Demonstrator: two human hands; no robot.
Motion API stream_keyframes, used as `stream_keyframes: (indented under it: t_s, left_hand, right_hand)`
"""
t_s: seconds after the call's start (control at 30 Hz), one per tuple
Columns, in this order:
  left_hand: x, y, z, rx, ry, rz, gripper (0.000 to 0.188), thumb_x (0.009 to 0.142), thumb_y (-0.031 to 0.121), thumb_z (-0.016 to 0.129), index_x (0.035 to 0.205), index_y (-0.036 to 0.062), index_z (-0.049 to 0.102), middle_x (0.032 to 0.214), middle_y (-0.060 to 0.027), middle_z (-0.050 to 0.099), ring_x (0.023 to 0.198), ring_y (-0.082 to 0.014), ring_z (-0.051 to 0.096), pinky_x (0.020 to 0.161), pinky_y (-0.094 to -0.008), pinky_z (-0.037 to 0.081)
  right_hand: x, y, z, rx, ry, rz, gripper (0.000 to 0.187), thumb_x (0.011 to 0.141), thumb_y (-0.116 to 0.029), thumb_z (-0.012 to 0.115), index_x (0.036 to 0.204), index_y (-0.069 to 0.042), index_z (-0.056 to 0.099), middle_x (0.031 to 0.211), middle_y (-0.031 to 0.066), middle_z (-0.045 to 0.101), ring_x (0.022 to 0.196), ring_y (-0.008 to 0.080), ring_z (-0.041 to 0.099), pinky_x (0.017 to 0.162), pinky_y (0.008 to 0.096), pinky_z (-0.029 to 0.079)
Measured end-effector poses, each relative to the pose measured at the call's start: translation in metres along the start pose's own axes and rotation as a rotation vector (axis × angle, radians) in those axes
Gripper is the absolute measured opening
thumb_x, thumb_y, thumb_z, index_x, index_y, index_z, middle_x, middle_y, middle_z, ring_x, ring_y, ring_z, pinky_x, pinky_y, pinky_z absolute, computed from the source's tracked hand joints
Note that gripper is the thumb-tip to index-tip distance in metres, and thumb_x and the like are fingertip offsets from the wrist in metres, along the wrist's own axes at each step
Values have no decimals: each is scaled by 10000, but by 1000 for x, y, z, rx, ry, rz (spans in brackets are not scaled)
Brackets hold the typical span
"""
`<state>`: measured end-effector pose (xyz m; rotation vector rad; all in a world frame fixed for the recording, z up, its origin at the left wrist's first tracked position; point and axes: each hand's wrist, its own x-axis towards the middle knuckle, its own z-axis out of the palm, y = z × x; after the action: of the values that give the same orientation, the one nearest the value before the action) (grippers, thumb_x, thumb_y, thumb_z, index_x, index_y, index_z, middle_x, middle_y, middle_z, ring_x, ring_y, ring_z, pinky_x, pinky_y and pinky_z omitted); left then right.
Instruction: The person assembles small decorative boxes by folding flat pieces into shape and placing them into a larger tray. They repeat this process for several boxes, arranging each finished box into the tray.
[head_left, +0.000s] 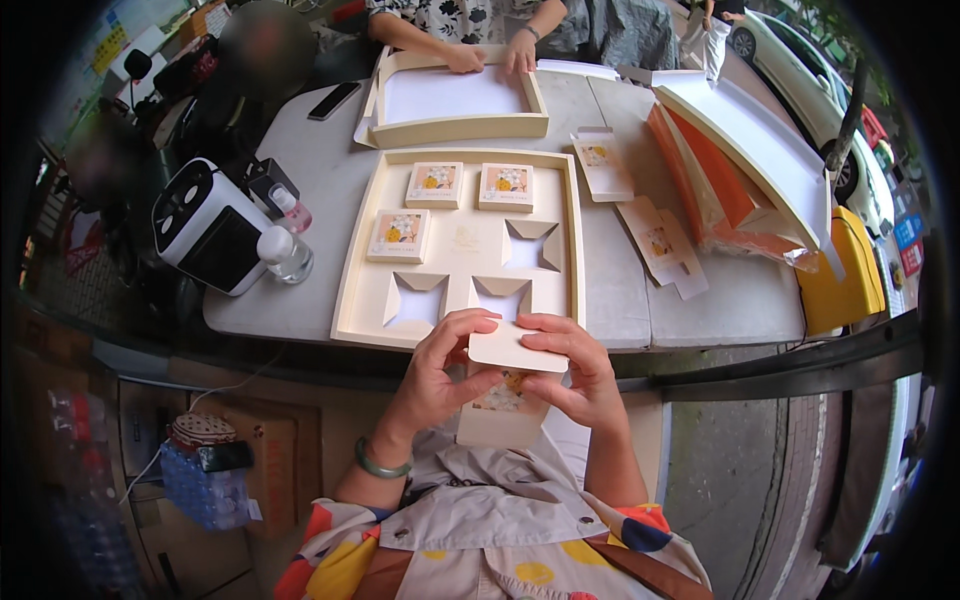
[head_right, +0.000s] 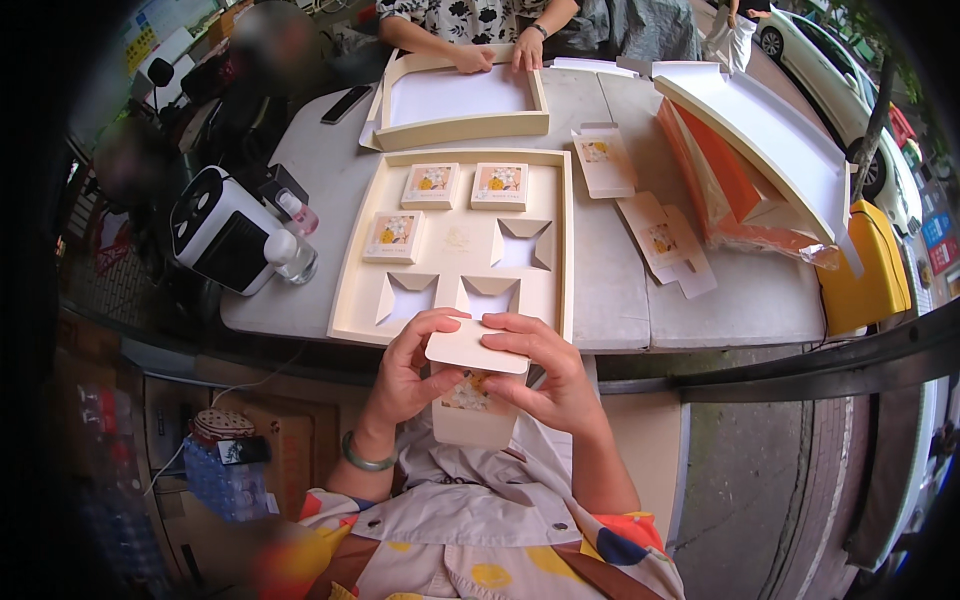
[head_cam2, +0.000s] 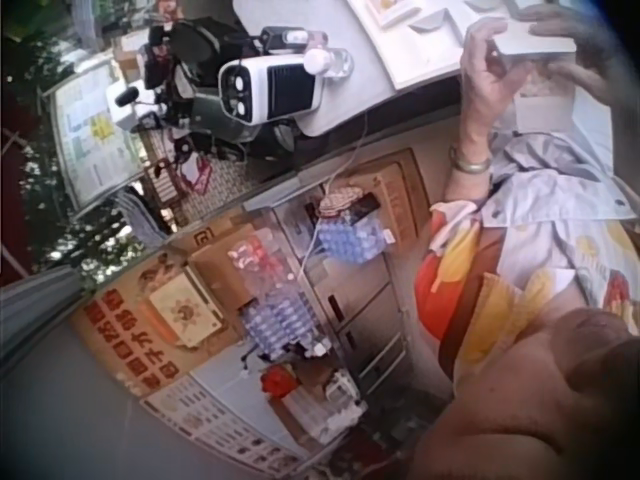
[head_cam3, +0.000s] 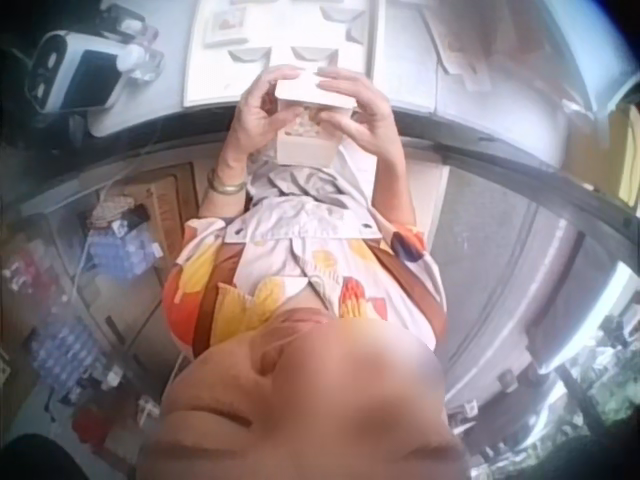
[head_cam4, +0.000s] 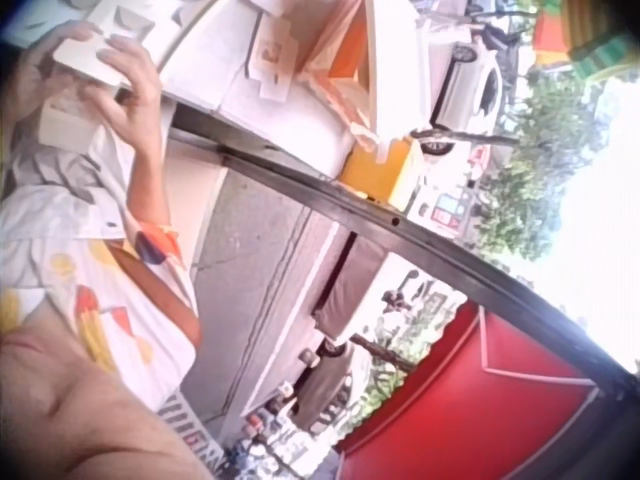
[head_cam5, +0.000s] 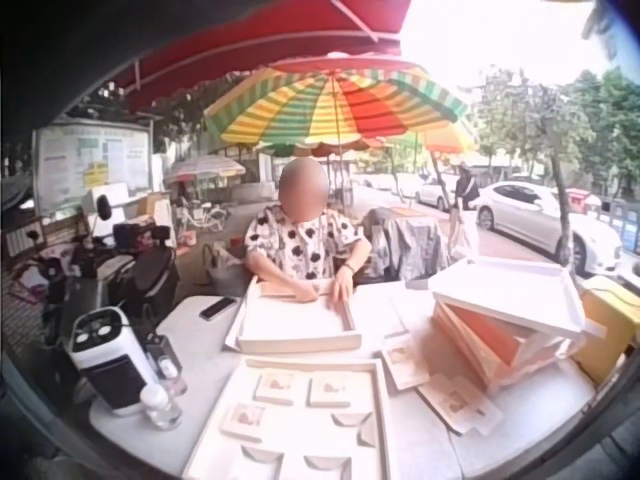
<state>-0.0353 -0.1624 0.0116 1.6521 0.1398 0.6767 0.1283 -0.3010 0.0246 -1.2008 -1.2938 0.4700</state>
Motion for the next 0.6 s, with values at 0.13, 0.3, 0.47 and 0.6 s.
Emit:
stream_keyframes:
  t_s: [0.13,0.3,0.47,0.6]
  left_hand:
    - [0,0,1,0,-2,-7,508,822,96,753,1269,54,515,1285,-110,524,1102,-171,566,839,-275,522]
    - [-2,2,0,12,-17,-61,584,810,108,769,1314,34,482,1269,-107,531,1083,-173,578,877,-295,512]
    - [-5,3,3,17,11,-94,588,806,103,773,1312,33,481,1244,-94,544,1050,-166,591,873,-291,510]
    - [-4,2,1,55,-10,-44,548,810,92,767,1286,41,500,1218,-85,548,1015,-156,592,837,-282,515]
  right_hand:
    - [0,0,-1,-33,1,-14,443,722,-56,794,1145,-50,662,1245,149,610,1142,267,602,943,360,485]
    - [-1,2,0,-21,27,5,448,717,-62,802,1143,-50,663,1247,149,609,1137,263,605,940,355,488]
    - [-1,2,1,-22,26,-15,446,714,-58,802,1137,-49,663,1248,148,607,1131,263,608,937,355,491]
    - [-3,3,1,-18,11,1,486,702,-91,821,1155,-48,651,1284,149,581,1164,270,585,962,364,475]
